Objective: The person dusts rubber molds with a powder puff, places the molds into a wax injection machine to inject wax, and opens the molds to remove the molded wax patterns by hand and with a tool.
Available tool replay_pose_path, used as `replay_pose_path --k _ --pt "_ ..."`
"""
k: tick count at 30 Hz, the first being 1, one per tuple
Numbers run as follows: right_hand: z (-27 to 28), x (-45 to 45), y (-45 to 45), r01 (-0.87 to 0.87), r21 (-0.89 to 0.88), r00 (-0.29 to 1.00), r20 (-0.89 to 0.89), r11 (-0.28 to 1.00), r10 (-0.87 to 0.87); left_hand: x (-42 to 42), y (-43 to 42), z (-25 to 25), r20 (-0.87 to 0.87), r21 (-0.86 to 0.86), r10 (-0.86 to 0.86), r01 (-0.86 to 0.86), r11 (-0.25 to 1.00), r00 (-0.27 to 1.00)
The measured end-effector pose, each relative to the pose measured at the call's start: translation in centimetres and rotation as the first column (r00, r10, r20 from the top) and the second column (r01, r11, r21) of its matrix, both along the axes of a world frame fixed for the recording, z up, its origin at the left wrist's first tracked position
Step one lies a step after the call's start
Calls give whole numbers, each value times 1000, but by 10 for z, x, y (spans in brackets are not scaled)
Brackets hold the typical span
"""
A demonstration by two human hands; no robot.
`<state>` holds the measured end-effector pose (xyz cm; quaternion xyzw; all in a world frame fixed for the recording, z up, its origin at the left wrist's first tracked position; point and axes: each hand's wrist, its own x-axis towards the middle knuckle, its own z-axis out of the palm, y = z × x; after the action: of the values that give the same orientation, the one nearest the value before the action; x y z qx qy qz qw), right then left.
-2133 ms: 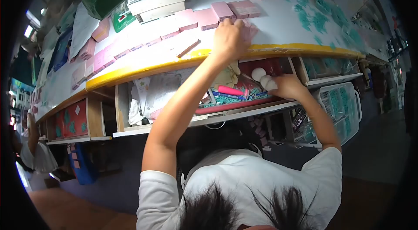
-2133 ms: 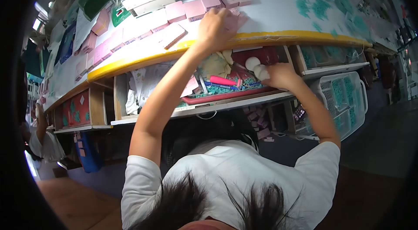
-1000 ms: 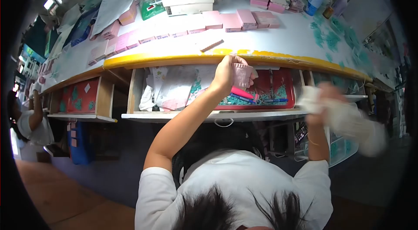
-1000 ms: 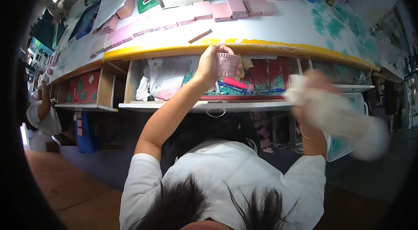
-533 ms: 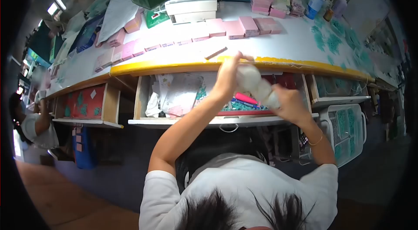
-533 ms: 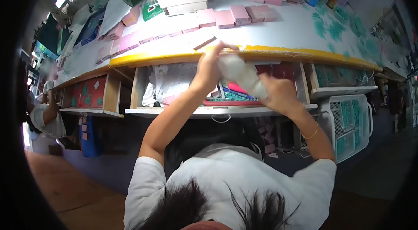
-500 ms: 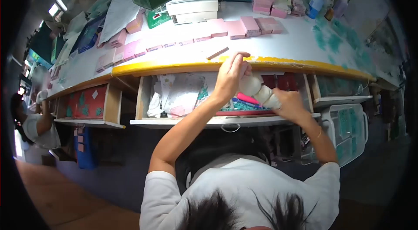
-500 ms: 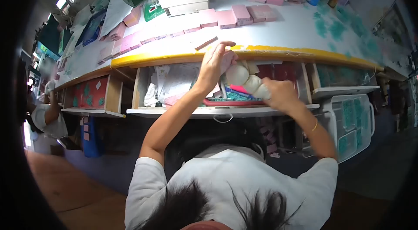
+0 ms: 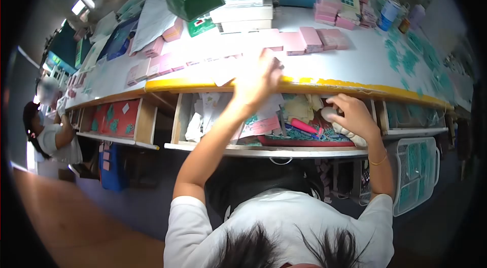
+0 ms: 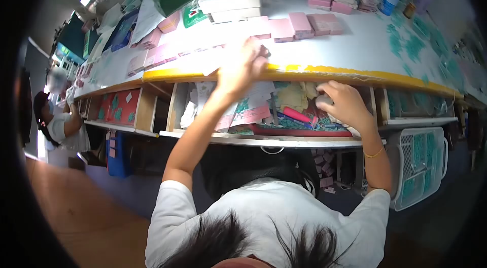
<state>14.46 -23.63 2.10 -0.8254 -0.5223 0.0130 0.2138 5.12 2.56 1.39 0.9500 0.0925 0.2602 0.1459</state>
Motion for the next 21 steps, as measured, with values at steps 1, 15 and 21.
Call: replay_pose_path --k 1,15,21 --pt "10 -1 17 26 44 996 -84 999 -22 10 -14 -29 92 206 23 -42 978 995" --pt "-8 34 95 -8 337 983 176 942 -55 -53 69 18 265 -596 -27 186 781 964" --pt "-11 39 102 -44 368 977 212 929 -38 -73 76 -17 176 57 -102 93 994 979"
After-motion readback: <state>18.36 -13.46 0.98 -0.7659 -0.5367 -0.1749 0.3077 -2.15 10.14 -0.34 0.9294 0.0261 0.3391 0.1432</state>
